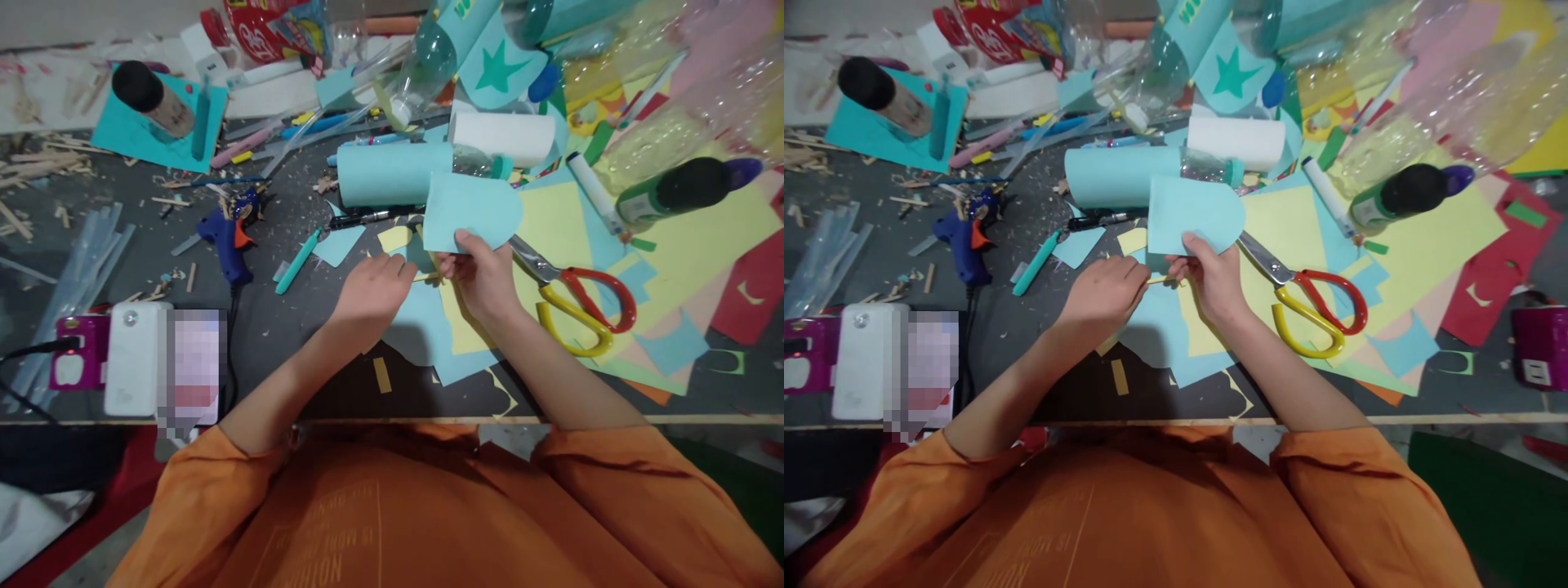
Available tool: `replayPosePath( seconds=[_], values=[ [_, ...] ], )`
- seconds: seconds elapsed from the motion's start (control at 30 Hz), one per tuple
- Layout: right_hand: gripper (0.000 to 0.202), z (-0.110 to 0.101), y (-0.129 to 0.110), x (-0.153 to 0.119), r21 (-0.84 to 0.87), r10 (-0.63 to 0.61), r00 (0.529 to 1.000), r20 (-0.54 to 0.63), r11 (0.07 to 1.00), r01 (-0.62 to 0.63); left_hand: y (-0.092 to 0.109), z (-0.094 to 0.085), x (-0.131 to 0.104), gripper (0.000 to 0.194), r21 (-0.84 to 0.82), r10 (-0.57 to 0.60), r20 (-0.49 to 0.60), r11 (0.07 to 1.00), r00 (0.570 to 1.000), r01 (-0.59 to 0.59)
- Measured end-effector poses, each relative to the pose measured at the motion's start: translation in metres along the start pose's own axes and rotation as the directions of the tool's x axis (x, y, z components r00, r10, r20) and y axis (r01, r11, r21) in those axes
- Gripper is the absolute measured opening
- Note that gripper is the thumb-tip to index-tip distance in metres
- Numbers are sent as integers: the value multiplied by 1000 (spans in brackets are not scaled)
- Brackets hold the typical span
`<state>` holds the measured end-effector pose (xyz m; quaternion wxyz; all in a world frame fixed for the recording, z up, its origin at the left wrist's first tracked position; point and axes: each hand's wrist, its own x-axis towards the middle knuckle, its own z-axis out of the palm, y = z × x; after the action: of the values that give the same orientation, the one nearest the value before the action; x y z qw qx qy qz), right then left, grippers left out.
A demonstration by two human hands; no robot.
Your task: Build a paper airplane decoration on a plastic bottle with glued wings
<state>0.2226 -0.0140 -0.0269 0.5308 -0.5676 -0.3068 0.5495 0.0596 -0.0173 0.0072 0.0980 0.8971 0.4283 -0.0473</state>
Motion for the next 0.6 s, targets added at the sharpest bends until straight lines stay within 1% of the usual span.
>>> replayPosePath(
  seconds=[0.07, 0.1, 0.13, 0.17, 0.2, 0.23, 0.3, 0.37, 0.4, 0.43, 0.47, 0.5, 0.53, 0.6],
  values=[
    [33, 0, -1, 0, 38, 0, 1000, -17, 999, 1, -7, -4, -4, 20, -84, -27, -20, 996, 999, 25],
    [33, 0, -1, 0, 52, -2, 1000, -23, 999, 4, -12, -7, -6, 19, -163, -59, -34, 985, 998, 52],
    [33, 1, -2, -1, 57, -8, 1000, -30, 998, 9, -17, -9, -9, 17, -274, -108, -53, 957, 993, 90],
    [33, 1, -3, -1, 55, -15, 999, -36, 998, 17, -22, -11, -11, 15, -406, -175, -67, 904, 982, 133],
    [33, 2, -4, -2, 46, -23, 999, -37, 999, 24, -26, -12, -13, 12, -543, -240, -81, 825, 967, 159],
    [34, 3, -5, -4, 33, -30, 999, -34, 999, 31, -30, -12, -13, 9, -675, -306, -94, 719, 947, 165],
    [34, 4, -6, -8, 3, -44, 999, -12, 999, 44, -35, -10, -12, 6, -884, -418, -76, 448, 905, 132],
    [35, 5, -6, -15, -35, -50, 998, 34, 998, 51, -37, -4, -9, 9, -981, -466, -5, 175, 885, 86],
    [36, 6, -5, -18, -57, -50, 997, 61, 997, 54, -37, -1, -7, 12, -995, -472, 36, 62, 881, 73],
    [37, 6, -4, -22, -77, -48, 995, 89, 996, 54, -37, 2, -5, 13, -997, -472, 73, -26, 878, 69],
    [36, 6, -3, -25, -92, -43, 993, 113, 994, 53, -36, 4, -4, 14, -993, -475, 105, -90, 874, 70],
    [35, 6, -1, -28, -101, -35, 990, 134, 994, 49, -35, 7, -3, 15, -989, -480, 128, -131, 868, 73],
    [34, 5, 0, -31, -102, -28, 989, 144, 994, 43, -35, 8, -2, 15, -985, -489, 141, -155, 861, 74],
    [32, 5, 3, -34, -92, -17, 989, 148, 995, 31, -34, 11, -1, 15, -983, -510, 140, -173, 849, 58]
  ],
)
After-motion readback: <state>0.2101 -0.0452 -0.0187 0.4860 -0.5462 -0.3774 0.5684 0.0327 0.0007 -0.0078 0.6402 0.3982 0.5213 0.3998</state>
